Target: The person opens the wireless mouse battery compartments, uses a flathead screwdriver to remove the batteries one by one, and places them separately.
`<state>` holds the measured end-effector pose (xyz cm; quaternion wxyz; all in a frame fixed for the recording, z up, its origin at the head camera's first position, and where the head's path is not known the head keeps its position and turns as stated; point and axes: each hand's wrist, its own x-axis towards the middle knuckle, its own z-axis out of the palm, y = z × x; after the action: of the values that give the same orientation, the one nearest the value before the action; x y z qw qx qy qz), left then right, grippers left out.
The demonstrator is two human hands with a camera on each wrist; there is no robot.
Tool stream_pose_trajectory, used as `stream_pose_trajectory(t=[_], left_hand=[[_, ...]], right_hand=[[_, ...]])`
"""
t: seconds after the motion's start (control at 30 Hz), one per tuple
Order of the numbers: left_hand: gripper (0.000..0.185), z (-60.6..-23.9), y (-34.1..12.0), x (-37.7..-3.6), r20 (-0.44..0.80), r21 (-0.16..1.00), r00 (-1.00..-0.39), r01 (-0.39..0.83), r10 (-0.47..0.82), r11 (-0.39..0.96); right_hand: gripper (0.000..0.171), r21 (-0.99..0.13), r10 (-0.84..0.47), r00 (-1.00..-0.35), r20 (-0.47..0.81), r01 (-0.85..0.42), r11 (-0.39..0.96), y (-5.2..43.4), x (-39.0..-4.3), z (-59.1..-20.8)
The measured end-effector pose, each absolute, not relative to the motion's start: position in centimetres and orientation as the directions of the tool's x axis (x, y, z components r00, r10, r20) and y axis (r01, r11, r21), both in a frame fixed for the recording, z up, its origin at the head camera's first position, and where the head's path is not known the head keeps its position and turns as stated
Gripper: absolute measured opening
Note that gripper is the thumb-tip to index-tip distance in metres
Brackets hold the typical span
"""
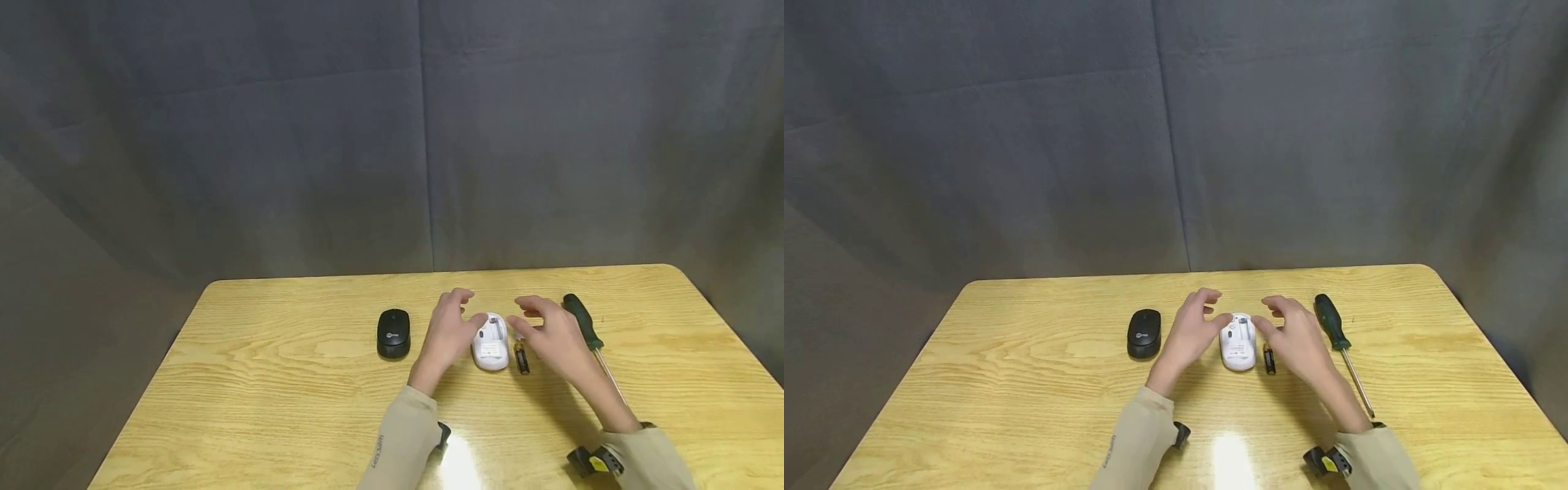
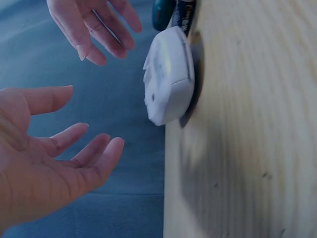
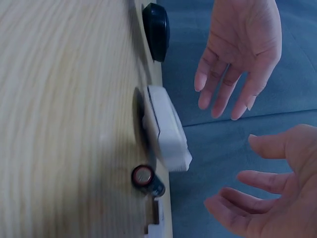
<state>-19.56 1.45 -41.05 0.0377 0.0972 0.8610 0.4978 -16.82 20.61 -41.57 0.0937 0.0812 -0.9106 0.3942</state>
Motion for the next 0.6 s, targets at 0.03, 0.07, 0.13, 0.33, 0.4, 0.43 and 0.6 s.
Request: stream_pose_trajectory(t=[0.03, 0.07, 0.13, 0.33, 0.4, 0.43, 0.6], left_hand=[[0.043, -40.9, 1.3, -19.6, 0.037, 0.866, -0.979, 0.131, 0.200, 0.482], [0.043, -40.7, 1.2, -19.6, 0.043, 0.868, -0.979, 0.135, 0.198, 0.478], [0.041, -40.5, 0.9, -19.5, 0.055, 0.869, -0.980, 0.142, 0.193, 0.473], [0.039, -40.3, -0.2, -19.4, 0.097, 0.864, -0.979, 0.173, 0.181, 0.473], [0.039, -40.4, -0.7, -19.4, 0.106, 0.854, -0.978, 0.182, 0.179, 0.488], [0.039, -40.5, -1.1, -19.4, 0.107, 0.850, -0.978, 0.183, 0.177, 0.495], [0.040, -41.0, -3.1, -19.5, 0.114, 0.833, -0.980, 0.184, 0.163, 0.522]], right_hand=[[0.042, -0.706, -0.081, -0.968, 0.237, -0.229, 0.670, 20.4, -16.9, -41.4], [0.044, -0.712, -0.087, -0.969, 0.233, -0.230, 0.664, 20.2, -17.0, -41.3], [0.046, -0.720, -0.096, -0.970, 0.222, -0.230, 0.654, 19.8, -17.1, -41.2], [0.047, -0.718, -0.133, -0.966, 0.224, -0.256, 0.648, 18.7, -17.5, -40.9], [0.047, -0.713, -0.145, -0.962, 0.231, -0.269, 0.648, 18.3, -17.7, -40.9], [0.047, -0.713, -0.149, -0.962, 0.230, -0.271, 0.647, 18.1, -17.7, -40.9], [0.048, -0.730, -0.171, -0.962, 0.214, -0.274, 0.627, 17.2, -18.0, -40.8]])
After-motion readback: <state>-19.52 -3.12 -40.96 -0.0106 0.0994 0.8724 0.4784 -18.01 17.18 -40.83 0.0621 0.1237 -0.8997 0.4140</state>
